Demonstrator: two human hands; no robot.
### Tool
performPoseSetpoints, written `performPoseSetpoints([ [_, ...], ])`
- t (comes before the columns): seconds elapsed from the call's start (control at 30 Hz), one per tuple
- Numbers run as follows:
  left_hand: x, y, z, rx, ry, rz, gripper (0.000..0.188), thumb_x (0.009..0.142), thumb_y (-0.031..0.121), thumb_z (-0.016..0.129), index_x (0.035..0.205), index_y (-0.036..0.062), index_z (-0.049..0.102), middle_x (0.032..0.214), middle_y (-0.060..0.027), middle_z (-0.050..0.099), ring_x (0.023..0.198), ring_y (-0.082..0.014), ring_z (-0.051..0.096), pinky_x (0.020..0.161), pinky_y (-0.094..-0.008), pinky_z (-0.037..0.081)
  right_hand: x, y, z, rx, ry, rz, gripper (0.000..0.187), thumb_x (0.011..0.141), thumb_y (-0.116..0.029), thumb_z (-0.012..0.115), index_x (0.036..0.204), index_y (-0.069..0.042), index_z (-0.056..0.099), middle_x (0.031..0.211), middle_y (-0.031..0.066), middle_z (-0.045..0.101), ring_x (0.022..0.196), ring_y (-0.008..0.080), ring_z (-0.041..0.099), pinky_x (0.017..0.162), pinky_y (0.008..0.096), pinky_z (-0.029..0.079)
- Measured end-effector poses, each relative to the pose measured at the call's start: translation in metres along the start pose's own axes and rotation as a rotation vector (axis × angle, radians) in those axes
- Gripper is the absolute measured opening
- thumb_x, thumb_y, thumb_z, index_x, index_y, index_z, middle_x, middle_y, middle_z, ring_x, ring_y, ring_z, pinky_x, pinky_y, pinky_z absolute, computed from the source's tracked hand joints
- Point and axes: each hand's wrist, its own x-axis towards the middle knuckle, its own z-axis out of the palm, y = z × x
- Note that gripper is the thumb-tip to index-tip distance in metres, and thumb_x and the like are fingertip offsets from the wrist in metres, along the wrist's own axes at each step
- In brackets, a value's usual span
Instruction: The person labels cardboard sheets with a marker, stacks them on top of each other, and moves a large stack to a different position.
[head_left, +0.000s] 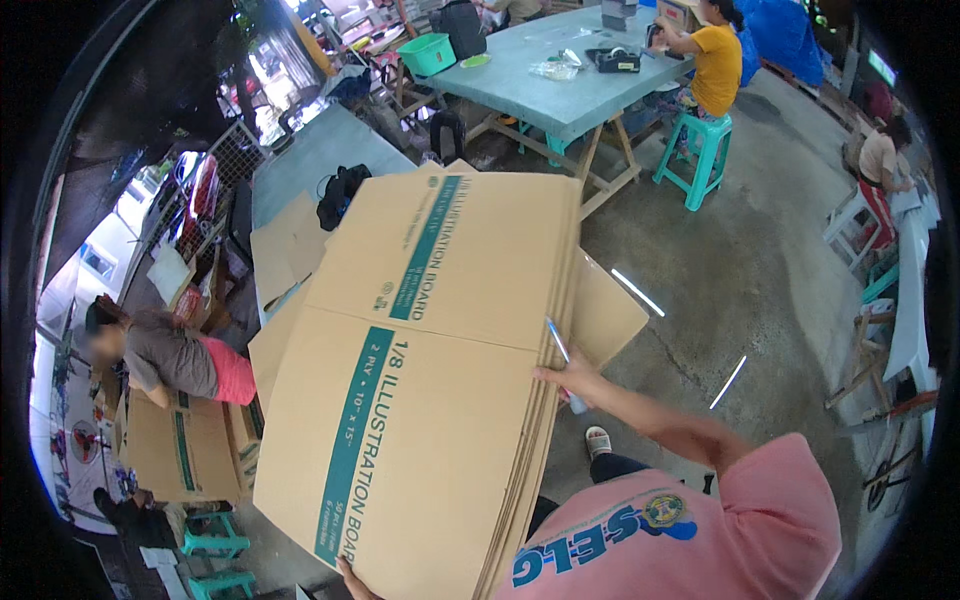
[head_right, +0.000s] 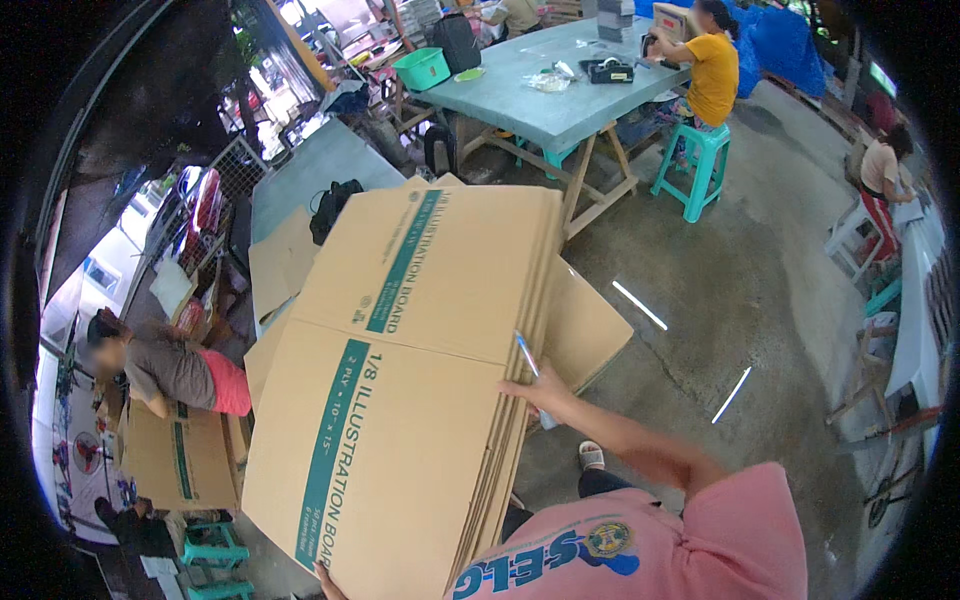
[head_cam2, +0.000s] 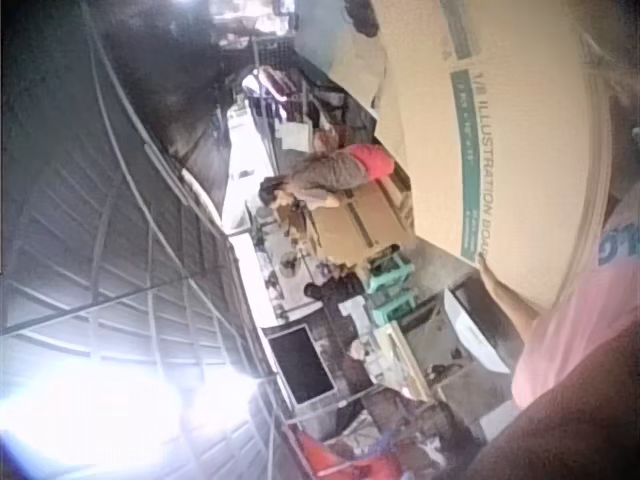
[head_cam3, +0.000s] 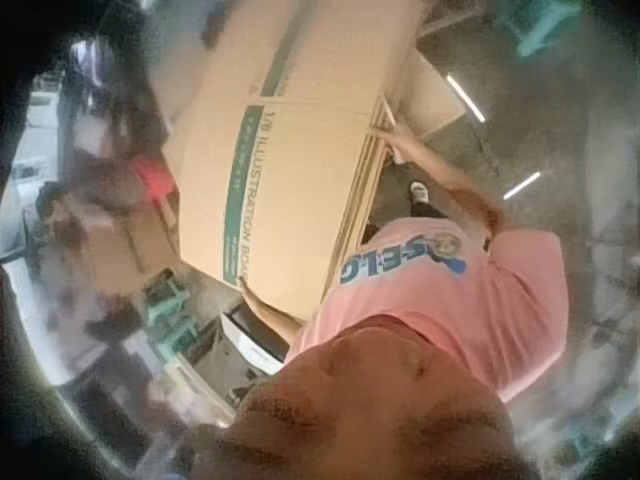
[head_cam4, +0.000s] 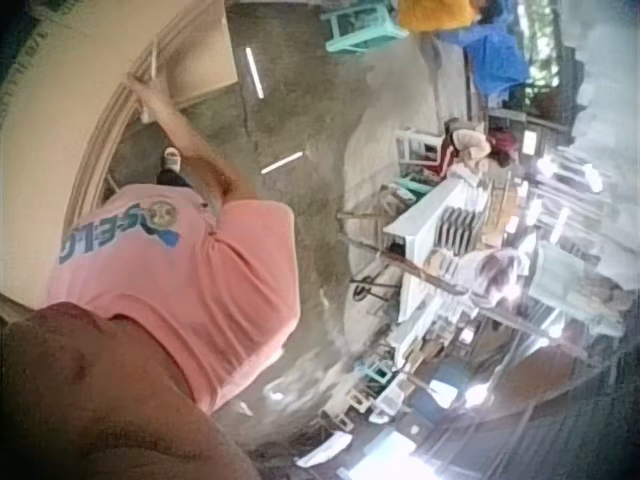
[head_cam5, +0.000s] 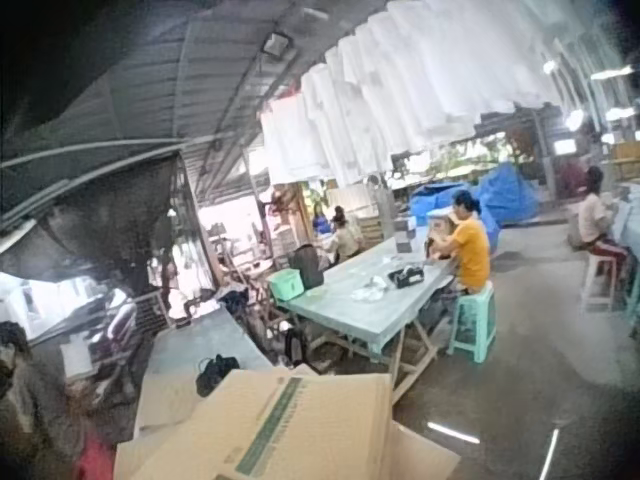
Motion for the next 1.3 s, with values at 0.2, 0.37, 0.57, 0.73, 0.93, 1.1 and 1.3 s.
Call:
performPoseSetpoints([
  [0.2, -0.083, -0.095, 0.055, -0.111, 0.169, 0.165, 0.078, 0.091, 0.06, 0.042, 0.14, 0.0003, 0.035, 0.137, -0.0223, 0.044, 0.118, -0.0361, 0.05, 0.093, -0.0472, 0.046, 0.096, -0.043, -0.031, -0.24, -0.253, 0.021, 0.076, 0.071, -0.038, 0.083, 0.119, 0.002, 0.039, 0.069, 0.0061, 0.057, 0.041, 0.0106, 0.049, 0.033, 0.0258, 0.039],
  [0.37, -0.112, -0.16, 0.116, -0.249, 0.211, 0.229, 0.078, 0.091, 0.059, 0.044, 0.141, 0.0003, 0.033, 0.139, -0.0222, 0.042, 0.123, -0.0352, 0.047, 0.097, -0.0449, 0.043, 0.157, -0.092, -0.033, -0.622, -0.285, 0.054, 0.068, 0.071, -0.045, 0.081, 0.105, 0.006, 0.051, 0.06, 0.0067, 0.056, 0.04, 0.0129, 0.049, 0.035, 0.0268, 0.041],
  [0.57, -0.183, -0.228, 0.223, -0.72, 0.303, 0.309, 0.077, 0.089, 0.057, 0.049, 0.141, 0.0026, 0.034, 0.145, -0.0146, 0.038, 0.13, -0.0345, 0.039, 0.106, -0.0472, 0.034, 0.06, -0.039, -0.1, -0.368, -0.116, -0.349, 0.062, 0.076, -0.035, 0.079, 0.119, 0.003, 0.056, 0.082, 0.0058, 0.062, 0.063, 0.0111, 0.059, 0.047, 0.0277, 0.049],
  [0.73, -0.237, -0.267, 0.3, -1.126, -0.1, 0.343, 0.055, 0.093, 0.03, 0.048, 0.141, 0.0043, 0.036, 0.147, -0.0148, 0.036, 0.136, -0.0318, 0.032, 0.111, -0.0529, 0.023, -0.087, -0.066, -0.127, -0.702, -0.401, -0.568, 0.054, 0.075, -0.03, 0.078, 0.117, -0.002, 0.059, 0.104, 0.0131, 0.063, 0.088, 0.0224, 0.064, 0.073, 0.0363, 0.053],
  [0.93, -0.229, -0.299, 0.349, -1.049, -0.103, 0.302, 0.062, 0.092, 0.048, 0.052, 0.138, 0.0103, 0.039, 0.142, -0.0091, 0.043, 0.129, -0.0299, 0.041, 0.103, -0.0509, 0.036, -0.223, -0.042, -0.065, -1.511, -0.868, -1.268, 0.042, 0.082, -0.031, 0.063, 0.114, -0.003, 0.062, 0.103, 0.0155, 0.064, 0.087, 0.0302, 0.067, 0.073, 0.0407, 0.056],
  [1.1, -0.225, -0.302, 0.355, -1.026, 0.164, 0.128, 0.058, 0.091, 0.053, 0.052, 0.135, 0.0173, 0.04, 0.134, -0.0092, 0.047, 0.119, -0.0296, 0.05, 0.087, -0.0542, 0.049, -0.206, -0.037, -0.026, -1.865, -1.167, -1.212, 0.044, 0.081, -0.017, 0.056, 0.122, -0.002, 0.056, 0.102, 0.0172, 0.066, 0.08, 0.0357, 0.067, 0.069, 0.0446, 0.056],
  [1.3, -0.224, -0.296, 0.363, -0.88, 0.447, 0.316, 0.062, 0.081, 0.021, 0.076, 0.128, 0.009, 0.039, 0.122, -0.0124, 0.054, 0.107, -0.0266, 0.057, 0.081, -0.043, 0.053, -0.195, -0.126, -0.01, -1.909, -1.096, -1.187, 0.056, 0.078, -0.03, 0.07, 0.123, -0.001, 0.054, 0.084, 0.0174, 0.066, 0.089, 0.0361, 0.066, 0.076, 0.0427, 0.054],
])
